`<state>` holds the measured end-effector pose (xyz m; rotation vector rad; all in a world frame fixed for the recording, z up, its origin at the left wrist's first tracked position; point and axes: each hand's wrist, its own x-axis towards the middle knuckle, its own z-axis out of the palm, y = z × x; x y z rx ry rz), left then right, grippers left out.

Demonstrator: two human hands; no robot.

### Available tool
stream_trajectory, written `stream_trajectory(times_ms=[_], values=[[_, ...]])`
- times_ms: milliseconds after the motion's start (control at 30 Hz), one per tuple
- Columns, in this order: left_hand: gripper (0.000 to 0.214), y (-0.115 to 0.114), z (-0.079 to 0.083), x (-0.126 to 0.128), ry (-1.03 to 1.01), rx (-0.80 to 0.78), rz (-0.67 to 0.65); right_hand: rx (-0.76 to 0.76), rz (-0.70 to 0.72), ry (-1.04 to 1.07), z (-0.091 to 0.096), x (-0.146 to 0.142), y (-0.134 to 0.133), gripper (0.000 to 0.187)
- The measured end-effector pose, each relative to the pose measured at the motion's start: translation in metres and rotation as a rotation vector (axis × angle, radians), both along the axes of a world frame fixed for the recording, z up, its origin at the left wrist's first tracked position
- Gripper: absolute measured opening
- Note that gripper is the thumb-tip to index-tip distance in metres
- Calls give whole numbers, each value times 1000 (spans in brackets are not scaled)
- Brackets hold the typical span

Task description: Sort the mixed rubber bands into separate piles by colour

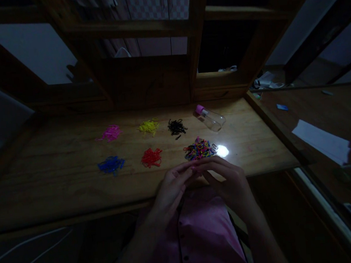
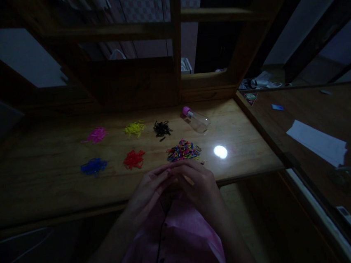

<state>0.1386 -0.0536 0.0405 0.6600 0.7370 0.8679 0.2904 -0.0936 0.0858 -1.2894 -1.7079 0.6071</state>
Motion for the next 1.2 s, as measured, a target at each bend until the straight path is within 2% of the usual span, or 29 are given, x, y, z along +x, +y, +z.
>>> stream_trajectory(times_ms=[167, 367, 600, 733, 867, 1000, 1200], values=[[16, 1, 0, -4, -29, -26, -15, -10, -31, -46, -7, 1, 2, 35], [16, -2, -3, -2, -166, -159, -70, 37, -193, -41, -11, 1, 3, 15], [19, 3, -1, -13, -142, -141, -18, 38, -333, -91, -17, 25, 6, 17], [18, 12, -6, -22, -87, -121, 108, -62, -199, -194, -29, 40, 8, 17], [18, 18, -10, -24, -75, -97, 147, -87, -77, -261, -42, 37, 12, 21], [19, 18, -12, -23, -48, -74, 157, -100, -49, -240, -47, 29, 17, 16], [26, 19, -17, -22, -24, -76, 130, -114, -83, -183, -47, 31, 19, 11]])
